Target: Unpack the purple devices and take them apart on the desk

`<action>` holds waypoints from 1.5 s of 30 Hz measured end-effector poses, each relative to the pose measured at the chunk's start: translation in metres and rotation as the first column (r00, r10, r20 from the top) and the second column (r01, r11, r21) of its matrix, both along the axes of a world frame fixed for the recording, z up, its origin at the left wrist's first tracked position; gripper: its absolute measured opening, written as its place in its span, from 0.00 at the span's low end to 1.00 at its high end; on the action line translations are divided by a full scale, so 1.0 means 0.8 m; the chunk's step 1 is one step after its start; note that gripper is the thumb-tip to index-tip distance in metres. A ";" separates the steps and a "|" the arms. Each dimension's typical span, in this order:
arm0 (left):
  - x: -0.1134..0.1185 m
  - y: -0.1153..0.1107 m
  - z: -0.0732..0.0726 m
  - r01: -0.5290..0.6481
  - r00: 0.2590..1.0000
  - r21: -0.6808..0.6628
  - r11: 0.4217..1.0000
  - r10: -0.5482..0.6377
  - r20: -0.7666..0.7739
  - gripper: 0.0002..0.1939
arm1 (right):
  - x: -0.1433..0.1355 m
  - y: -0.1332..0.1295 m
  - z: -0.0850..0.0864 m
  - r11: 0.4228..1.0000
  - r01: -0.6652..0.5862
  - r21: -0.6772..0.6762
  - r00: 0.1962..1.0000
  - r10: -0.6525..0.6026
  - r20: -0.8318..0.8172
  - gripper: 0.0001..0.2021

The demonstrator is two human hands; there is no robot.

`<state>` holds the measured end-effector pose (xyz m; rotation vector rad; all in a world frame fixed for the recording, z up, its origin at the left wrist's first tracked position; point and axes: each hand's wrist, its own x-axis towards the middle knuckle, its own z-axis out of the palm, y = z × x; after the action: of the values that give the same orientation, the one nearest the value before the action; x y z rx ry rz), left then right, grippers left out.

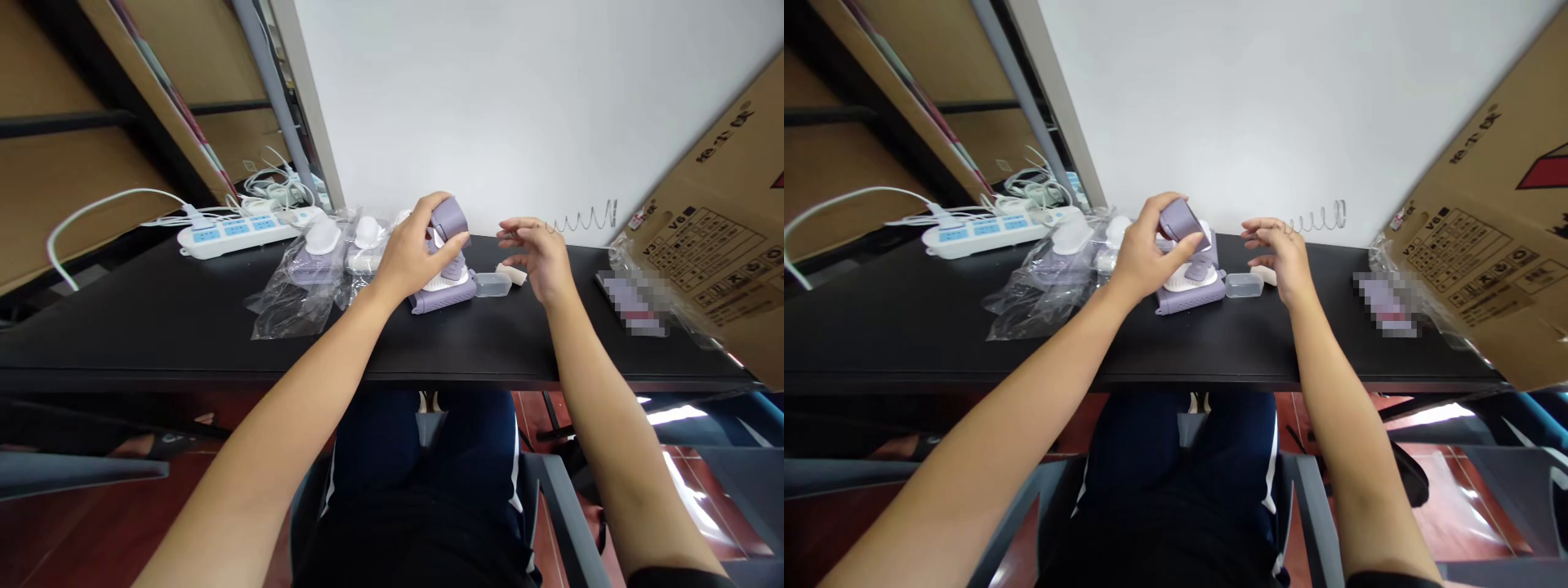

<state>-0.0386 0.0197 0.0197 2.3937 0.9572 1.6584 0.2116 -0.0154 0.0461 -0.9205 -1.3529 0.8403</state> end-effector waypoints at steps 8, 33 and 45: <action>-0.001 -0.003 -0.008 -0.063 0.996 -0.085 0.994 0.068 0.062 0.31 | 0.006 0.016 -0.019 0.979 0.199 -0.040 0.953 -0.184 0.241 0.22; 0.011 -0.018 -0.004 -0.118 0.993 -0.125 0.985 0.121 0.015 0.25 | 0.084 0.011 -0.046 0.956 0.222 0.191 0.351 -0.261 0.899 0.25; 0.011 -0.018 -0.002 -0.119 0.992 -0.125 0.985 0.123 0.024 0.24 | 0.142 -0.005 -0.050 0.682 0.699 0.215 -0.006 -0.295 0.955 0.27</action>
<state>-0.0301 0.0054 0.0178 2.2642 1.1853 1.6183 0.3249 -0.0191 0.0059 -2.3510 -1.6486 -0.3394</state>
